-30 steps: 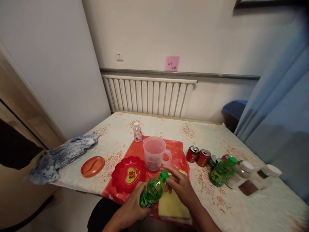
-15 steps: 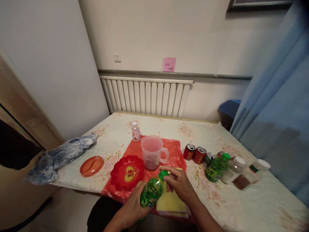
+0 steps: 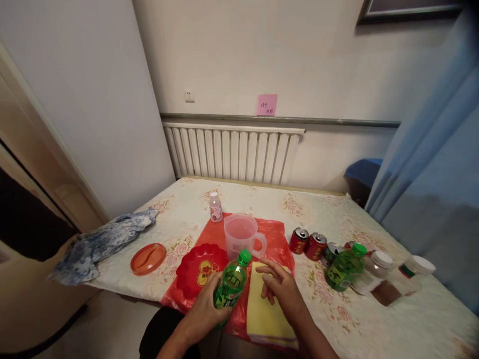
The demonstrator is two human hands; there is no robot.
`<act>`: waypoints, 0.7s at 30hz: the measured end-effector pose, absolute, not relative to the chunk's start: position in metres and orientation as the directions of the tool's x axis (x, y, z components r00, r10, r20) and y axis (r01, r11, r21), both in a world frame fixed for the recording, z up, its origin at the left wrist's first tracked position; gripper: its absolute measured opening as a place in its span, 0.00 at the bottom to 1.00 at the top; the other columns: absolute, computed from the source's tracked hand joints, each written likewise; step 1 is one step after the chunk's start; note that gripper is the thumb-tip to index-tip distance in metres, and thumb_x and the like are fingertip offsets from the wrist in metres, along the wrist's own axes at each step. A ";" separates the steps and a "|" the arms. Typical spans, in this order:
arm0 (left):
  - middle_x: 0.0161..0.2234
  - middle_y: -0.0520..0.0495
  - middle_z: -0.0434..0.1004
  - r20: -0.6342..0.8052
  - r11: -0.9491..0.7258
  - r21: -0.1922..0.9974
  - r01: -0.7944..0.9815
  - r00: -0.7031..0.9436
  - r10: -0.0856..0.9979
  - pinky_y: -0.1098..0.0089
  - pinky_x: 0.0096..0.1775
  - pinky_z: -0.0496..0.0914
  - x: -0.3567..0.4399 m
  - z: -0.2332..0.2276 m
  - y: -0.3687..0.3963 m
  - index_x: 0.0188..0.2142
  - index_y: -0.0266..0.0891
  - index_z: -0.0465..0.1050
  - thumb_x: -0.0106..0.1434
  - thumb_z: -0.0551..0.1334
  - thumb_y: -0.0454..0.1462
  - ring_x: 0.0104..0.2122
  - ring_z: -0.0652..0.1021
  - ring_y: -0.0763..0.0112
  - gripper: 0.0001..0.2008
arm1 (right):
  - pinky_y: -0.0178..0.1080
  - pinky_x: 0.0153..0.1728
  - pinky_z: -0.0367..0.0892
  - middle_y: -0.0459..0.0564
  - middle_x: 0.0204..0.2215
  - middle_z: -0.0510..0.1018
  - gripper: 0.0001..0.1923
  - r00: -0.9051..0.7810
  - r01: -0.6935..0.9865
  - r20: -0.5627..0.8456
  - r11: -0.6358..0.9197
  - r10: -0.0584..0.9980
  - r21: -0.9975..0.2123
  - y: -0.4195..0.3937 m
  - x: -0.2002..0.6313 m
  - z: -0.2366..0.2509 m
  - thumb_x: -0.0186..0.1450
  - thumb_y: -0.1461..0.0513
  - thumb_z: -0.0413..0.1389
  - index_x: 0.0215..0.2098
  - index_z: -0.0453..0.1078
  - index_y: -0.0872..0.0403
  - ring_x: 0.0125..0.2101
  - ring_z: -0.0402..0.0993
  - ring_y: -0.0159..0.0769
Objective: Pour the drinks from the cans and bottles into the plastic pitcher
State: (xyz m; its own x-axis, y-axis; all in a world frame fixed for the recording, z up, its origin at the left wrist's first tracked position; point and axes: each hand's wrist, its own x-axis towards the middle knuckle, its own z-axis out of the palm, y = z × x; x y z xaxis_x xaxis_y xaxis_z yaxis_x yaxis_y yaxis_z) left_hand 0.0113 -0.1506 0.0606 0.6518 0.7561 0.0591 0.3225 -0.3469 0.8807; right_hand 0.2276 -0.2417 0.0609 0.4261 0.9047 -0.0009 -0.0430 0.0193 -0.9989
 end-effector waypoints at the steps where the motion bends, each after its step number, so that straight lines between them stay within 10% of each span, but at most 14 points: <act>1: 0.55 0.43 0.70 0.072 -0.348 0.881 0.319 0.639 0.766 0.59 0.59 0.61 0.011 0.060 -0.145 0.56 0.40 0.64 0.47 0.63 0.32 0.56 0.68 0.54 0.34 | 0.33 0.14 0.60 0.59 0.43 0.78 0.28 0.454 -0.038 -0.019 -0.002 0.891 -0.999 -0.240 0.230 0.052 0.57 0.52 0.56 0.52 0.68 0.57 0.18 0.72 0.31; 7: 0.51 0.42 0.74 0.124 -0.283 0.926 0.250 0.508 0.852 0.57 0.55 0.65 0.007 0.059 -0.101 0.53 0.38 0.65 0.46 0.66 0.37 0.52 0.73 0.53 0.32 | 0.42 0.30 0.74 0.57 0.40 0.81 0.21 0.585 0.361 0.114 -0.132 0.803 -0.923 -0.241 0.252 -0.016 0.59 0.56 0.52 0.48 0.72 0.57 0.23 0.76 0.36; 11: 0.47 0.44 0.77 0.141 -0.234 0.955 0.181 0.416 0.898 0.60 0.50 0.70 0.005 0.067 -0.062 0.51 0.38 0.66 0.47 0.66 0.39 0.48 0.76 0.55 0.30 | 0.48 0.50 0.71 0.59 0.47 0.79 0.19 0.519 0.620 0.284 -0.126 0.806 -0.775 -0.249 0.261 -0.059 0.62 0.58 0.50 0.47 0.74 0.57 0.47 0.77 0.47; 21: 0.45 0.43 0.76 0.201 -0.228 0.970 0.081 0.255 0.946 0.60 0.46 0.71 0.029 0.068 0.043 0.50 0.36 0.66 0.45 0.68 0.40 0.44 0.77 0.57 0.31 | 0.42 0.40 0.77 0.54 0.38 0.82 0.13 0.437 0.719 0.361 -0.079 0.824 -0.690 -0.242 0.262 -0.090 0.64 0.59 0.50 0.39 0.76 0.48 0.39 0.81 0.46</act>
